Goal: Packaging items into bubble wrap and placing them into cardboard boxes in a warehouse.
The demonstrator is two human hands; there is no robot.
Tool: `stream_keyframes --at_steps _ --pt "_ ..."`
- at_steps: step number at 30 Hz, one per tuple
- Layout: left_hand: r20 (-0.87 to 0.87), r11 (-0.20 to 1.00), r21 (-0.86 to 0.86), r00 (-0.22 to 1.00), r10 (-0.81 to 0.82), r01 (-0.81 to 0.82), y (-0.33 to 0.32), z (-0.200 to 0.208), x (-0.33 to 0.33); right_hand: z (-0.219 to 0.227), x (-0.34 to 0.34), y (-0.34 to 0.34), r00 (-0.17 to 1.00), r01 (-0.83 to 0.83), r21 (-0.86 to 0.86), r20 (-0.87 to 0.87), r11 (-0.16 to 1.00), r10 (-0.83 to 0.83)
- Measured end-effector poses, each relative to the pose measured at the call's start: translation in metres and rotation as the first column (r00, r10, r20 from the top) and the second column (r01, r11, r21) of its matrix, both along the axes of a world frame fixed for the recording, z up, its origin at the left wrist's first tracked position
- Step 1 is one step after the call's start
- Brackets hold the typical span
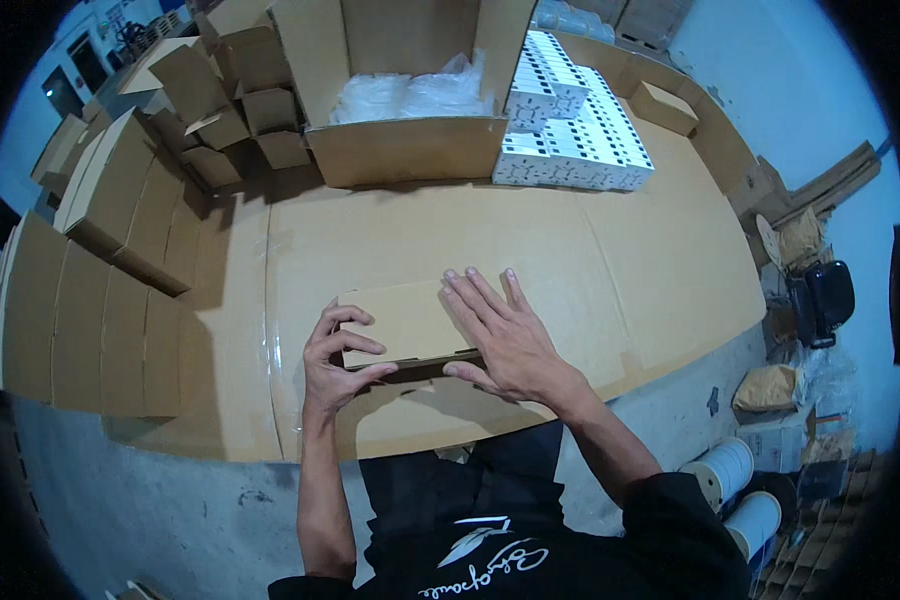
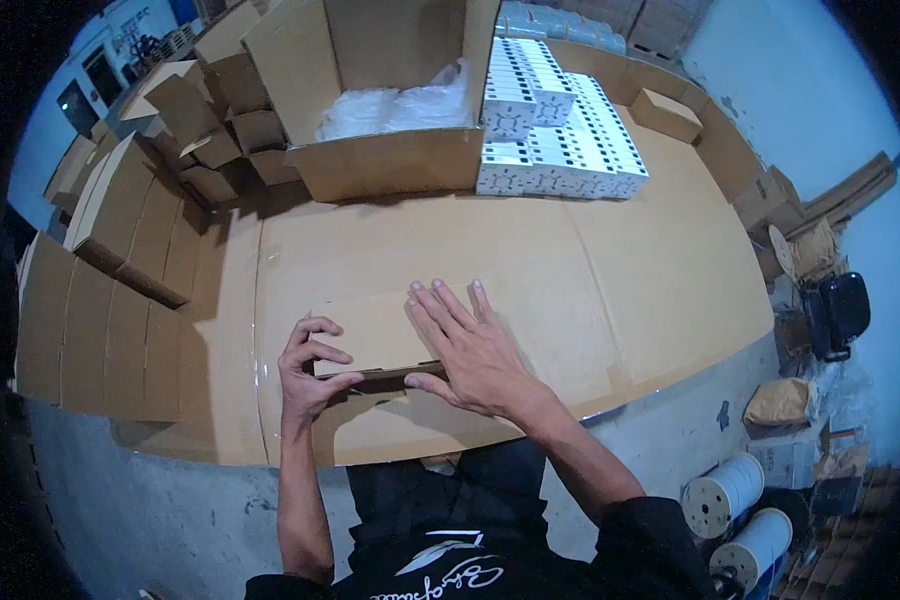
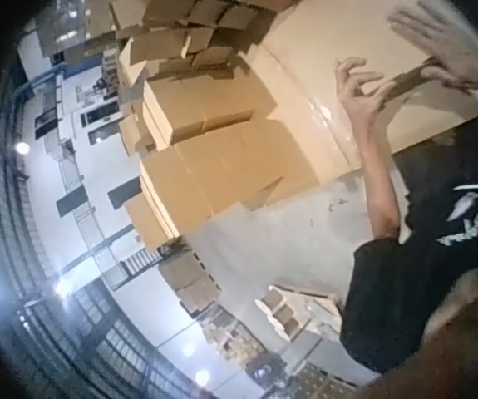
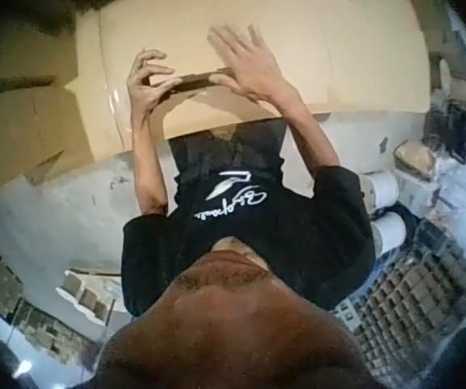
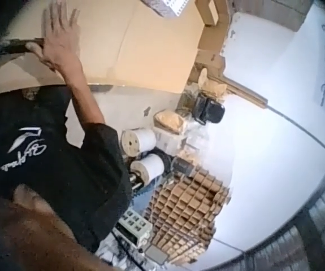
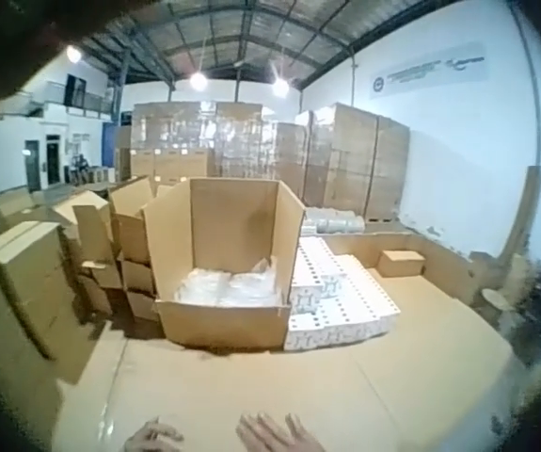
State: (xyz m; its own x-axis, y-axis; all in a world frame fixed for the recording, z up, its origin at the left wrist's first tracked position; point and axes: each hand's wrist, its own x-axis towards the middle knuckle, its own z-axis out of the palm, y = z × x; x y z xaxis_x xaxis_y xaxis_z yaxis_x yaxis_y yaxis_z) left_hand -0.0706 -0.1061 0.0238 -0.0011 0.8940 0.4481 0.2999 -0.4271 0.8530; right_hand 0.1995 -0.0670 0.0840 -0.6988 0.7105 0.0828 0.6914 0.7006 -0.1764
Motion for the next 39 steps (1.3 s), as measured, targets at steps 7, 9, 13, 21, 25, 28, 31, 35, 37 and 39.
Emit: stream_keyframes --at_steps 7,9,13,21,25,28,31,35,37,39 --pt "0.135 0.988 -0.144 0.990 -0.038 0.058 -0.001 -0.013 -0.003 -0.002 0.022 0.009 0.899 0.003 -0.085 -0.436 0.996 -0.040" --pt "0.070 0.985 -0.161 0.997 -0.043 0.054 0.000 -0.018 -0.008 -0.011 0.035 0.007 0.767 0.049 -0.196 -0.621 0.979 -0.163" --pt "-0.056 0.996 -0.069 0.997 -0.057 0.053 0.004 -0.025 -0.012 -0.064 0.041 -0.008 0.388 -0.057 -0.538 -0.788 0.841 -0.478" --pt "0.081 0.993 -0.029 0.991 -0.110 0.112 0.007 -0.029 -0.007 -0.089 0.035 0.003 0.422 -0.096 -0.401 -0.845 0.911 -0.328" --pt "0.087 0.993 0.051 0.990 -0.109 0.105 0.004 -0.026 -0.001 -0.094 0.033 0.008 0.419 -0.109 -0.406 -0.846 0.908 -0.328" --pt "0.077 0.994 0.028 0.991 -0.112 0.110 0.002 -0.029 -0.004 -0.097 0.032 0.010 0.421 -0.090 -0.372 -0.855 0.924 -0.303" --pt "0.101 0.994 -0.037 0.990 -0.098 0.102 -0.002 -0.026 -0.003 -0.100 0.030 0.009 0.428 -0.085 -0.333 -0.863 0.939 -0.268" --pt "0.108 0.992 -0.056 0.988 -0.107 0.113 -0.002 -0.027 -0.003 -0.107 0.035 0.011 0.490 -0.077 -0.315 -0.838 0.946 -0.239" --pt "0.084 0.992 -0.079 0.993 -0.088 0.095 -0.003 -0.023 -0.001 -0.101 0.035 0.013 0.332 -0.189 -0.398 -0.886 0.898 -0.323" --pt "0.085 0.994 -0.025 0.991 -0.101 0.103 0.002 -0.026 0.000 -0.094 0.032 0.015 0.174 -0.310 -0.454 -0.891 0.835 -0.420"
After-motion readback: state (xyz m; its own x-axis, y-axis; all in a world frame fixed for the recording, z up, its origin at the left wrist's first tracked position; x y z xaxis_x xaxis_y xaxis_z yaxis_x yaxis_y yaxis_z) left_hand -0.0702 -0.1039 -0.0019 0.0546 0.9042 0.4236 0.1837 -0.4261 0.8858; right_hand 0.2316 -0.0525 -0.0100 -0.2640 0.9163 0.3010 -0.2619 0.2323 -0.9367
